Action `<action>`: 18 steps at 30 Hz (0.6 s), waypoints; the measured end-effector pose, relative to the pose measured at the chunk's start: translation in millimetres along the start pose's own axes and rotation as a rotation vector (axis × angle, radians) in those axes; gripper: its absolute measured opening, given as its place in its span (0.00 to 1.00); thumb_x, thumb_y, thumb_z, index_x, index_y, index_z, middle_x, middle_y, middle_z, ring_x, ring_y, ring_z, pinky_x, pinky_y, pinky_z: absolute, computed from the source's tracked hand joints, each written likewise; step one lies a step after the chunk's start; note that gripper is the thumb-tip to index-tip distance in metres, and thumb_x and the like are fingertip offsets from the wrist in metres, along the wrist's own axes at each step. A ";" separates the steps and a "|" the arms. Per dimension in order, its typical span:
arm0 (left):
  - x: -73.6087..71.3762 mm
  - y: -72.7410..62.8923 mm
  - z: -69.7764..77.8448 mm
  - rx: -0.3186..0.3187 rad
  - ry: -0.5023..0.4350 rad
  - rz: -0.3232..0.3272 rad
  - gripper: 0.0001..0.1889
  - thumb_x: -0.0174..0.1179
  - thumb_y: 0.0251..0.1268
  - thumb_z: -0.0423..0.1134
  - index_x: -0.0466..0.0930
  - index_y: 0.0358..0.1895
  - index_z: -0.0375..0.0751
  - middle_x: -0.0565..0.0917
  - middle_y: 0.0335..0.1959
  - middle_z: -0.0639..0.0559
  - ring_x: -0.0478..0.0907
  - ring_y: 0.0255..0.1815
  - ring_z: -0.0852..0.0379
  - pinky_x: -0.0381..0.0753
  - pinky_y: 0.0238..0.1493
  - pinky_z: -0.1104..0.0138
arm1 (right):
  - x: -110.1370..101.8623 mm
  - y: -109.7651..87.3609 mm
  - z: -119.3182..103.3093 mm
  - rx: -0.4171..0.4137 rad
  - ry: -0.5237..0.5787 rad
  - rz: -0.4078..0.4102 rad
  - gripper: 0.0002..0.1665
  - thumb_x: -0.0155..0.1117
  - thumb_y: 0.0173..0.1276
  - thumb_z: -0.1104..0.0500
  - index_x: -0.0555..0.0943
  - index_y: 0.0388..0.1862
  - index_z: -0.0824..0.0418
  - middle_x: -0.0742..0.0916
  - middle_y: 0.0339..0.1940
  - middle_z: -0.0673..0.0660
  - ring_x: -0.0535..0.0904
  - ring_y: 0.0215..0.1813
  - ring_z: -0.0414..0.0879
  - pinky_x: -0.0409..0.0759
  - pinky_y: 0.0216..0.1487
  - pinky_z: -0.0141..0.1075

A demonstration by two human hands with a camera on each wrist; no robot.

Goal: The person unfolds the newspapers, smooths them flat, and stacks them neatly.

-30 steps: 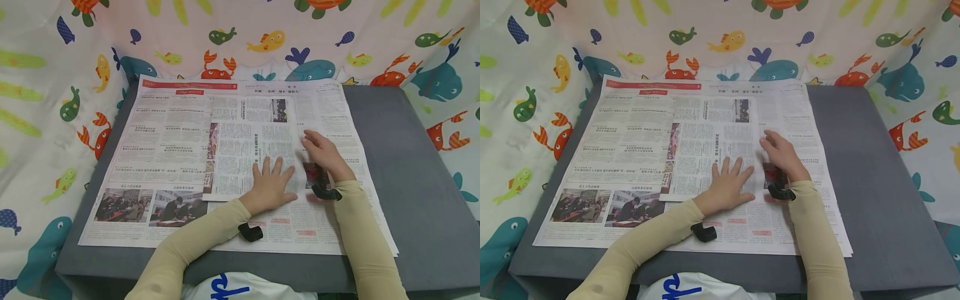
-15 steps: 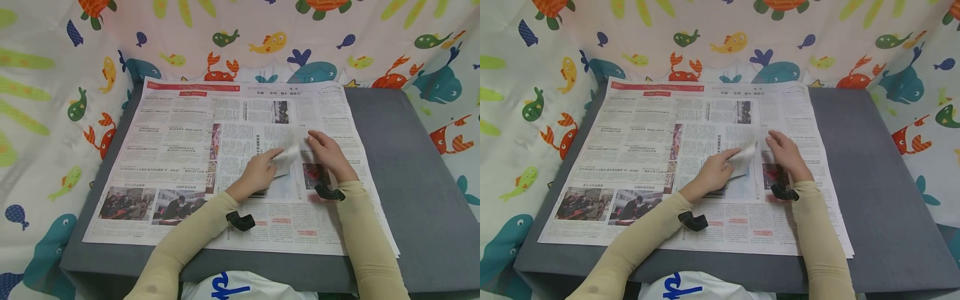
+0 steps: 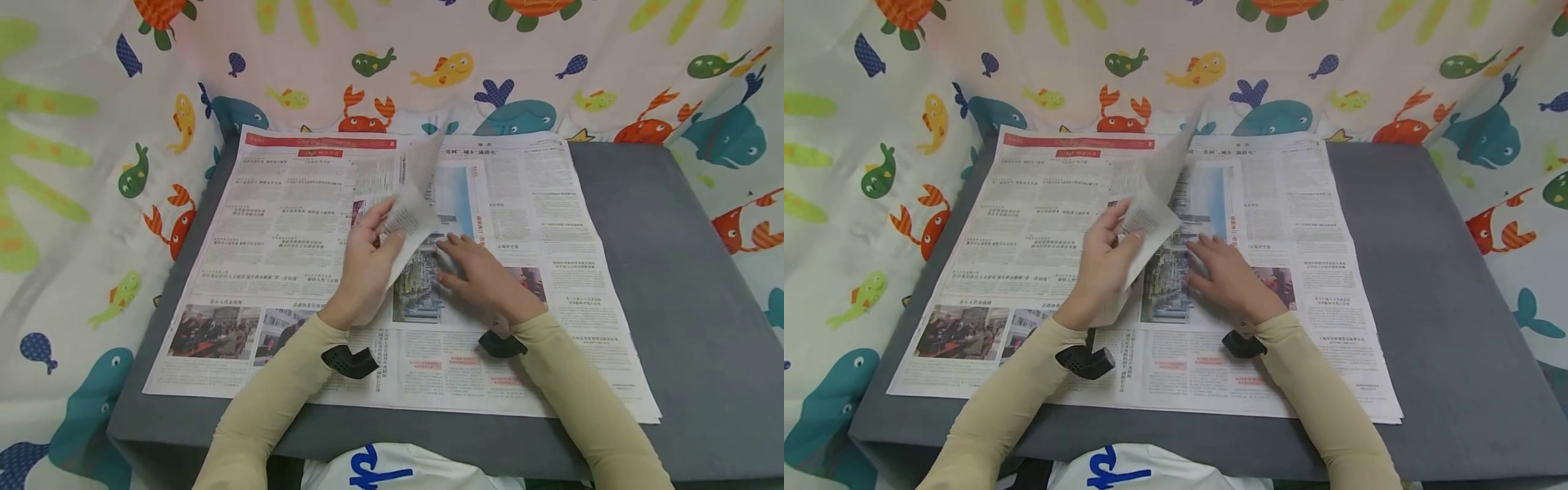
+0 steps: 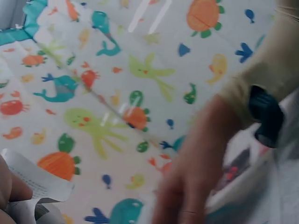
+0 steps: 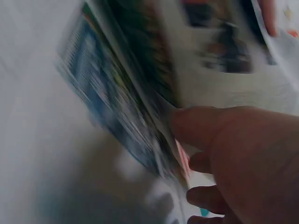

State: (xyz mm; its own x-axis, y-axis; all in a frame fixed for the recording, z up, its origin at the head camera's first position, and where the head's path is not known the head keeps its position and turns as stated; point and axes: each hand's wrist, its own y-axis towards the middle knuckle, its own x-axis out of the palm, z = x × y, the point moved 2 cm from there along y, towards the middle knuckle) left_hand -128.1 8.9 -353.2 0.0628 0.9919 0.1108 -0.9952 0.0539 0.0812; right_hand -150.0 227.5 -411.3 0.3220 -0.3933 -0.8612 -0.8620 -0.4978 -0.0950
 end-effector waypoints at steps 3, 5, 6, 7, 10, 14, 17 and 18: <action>-26.5 1.9 17.1 0.046 -0.070 0.147 0.30 0.54 0.70 0.22 0.69 0.74 0.40 0.81 0.65 0.38 0.84 0.57 0.50 0.87 0.46 0.67 | 9.6 -0.1 -5.8 -0.036 -0.019 -0.064 0.39 0.60 0.76 0.47 0.63 0.80 0.61 0.62 0.81 0.71 0.52 0.82 0.72 0.53 0.80 0.64; -48.3 2.2 26.1 0.083 -0.103 0.250 0.30 0.53 0.70 0.21 0.68 0.74 0.38 0.81 0.64 0.37 0.85 0.56 0.52 0.88 0.47 0.67 | 12.1 -0.8 -4.6 -0.041 -0.036 -0.078 0.39 0.59 0.77 0.47 0.63 0.80 0.60 0.63 0.81 0.71 0.52 0.82 0.72 0.54 0.79 0.65; -59.1 2.5 29.1 0.098 -0.156 0.294 0.29 0.52 0.70 0.20 0.68 0.74 0.37 0.81 0.65 0.37 0.84 0.58 0.52 0.87 0.50 0.66 | 12.1 -1.3 -3.0 -0.036 -0.039 -0.081 0.39 0.59 0.77 0.47 0.64 0.80 0.60 0.63 0.81 0.71 0.52 0.82 0.72 0.54 0.79 0.65; -70.3 2.6 31.3 0.111 -0.199 0.340 0.28 0.52 0.71 0.20 0.68 0.73 0.37 0.81 0.64 0.38 0.84 0.59 0.52 0.87 0.51 0.65 | 11.5 -1.9 -1.4 -0.031 -0.042 -0.082 0.39 0.59 0.77 0.47 0.64 0.80 0.61 0.63 0.81 0.71 0.53 0.82 0.72 0.53 0.79 0.66; -103.1 2.1 31.8 0.150 -0.343 0.460 0.27 0.48 0.72 0.19 0.69 0.71 0.38 0.80 0.64 0.41 0.81 0.64 0.50 0.85 0.55 0.64 | 5.9 -4.3 2.5 0.002 -0.041 -0.105 0.39 0.58 0.77 0.47 0.63 0.80 0.61 0.63 0.81 0.70 0.51 0.82 0.73 0.52 0.79 0.67; -136.7 -2.3 20.8 0.136 -0.487 0.567 0.26 0.45 0.73 0.18 0.67 0.70 0.38 0.76 0.66 0.44 0.74 0.71 0.48 0.81 0.63 0.62 | -5.4 -8.6 7.9 0.052 -0.049 -0.133 0.39 0.57 0.78 0.47 0.63 0.80 0.63 0.63 0.81 0.70 0.52 0.81 0.75 0.53 0.78 0.68; -151.7 -9.9 5.1 0.050 -0.534 0.617 0.25 0.44 0.74 0.18 0.65 0.70 0.38 0.73 0.66 0.46 0.70 0.73 0.49 0.73 0.72 0.60 | -14.2 -11.5 12.2 0.085 -0.057 -0.151 0.38 0.56 0.78 0.48 0.63 0.80 0.64 0.65 0.81 0.70 0.54 0.79 0.77 0.56 0.76 0.69; -155.3 -12.5 -1.3 0.019 -0.543 0.632 0.25 0.44 0.73 0.17 0.65 0.69 0.38 0.72 0.66 0.47 0.69 0.73 0.50 0.71 0.73 0.59 | -17.0 -12.3 13.6 0.090 -0.057 -0.154 0.38 0.57 0.78 0.48 0.63 0.79 0.65 0.66 0.80 0.70 0.55 0.79 0.78 0.58 0.76 0.69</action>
State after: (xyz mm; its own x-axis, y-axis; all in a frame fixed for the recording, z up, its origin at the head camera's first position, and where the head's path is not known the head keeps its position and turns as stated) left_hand -125.5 -145.6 -372.7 -0.4753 0.6410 0.6027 -0.8539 -0.5011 -0.1405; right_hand -150.2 250.9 -402.4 0.4327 -0.2723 -0.8594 -0.8367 -0.4763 -0.2703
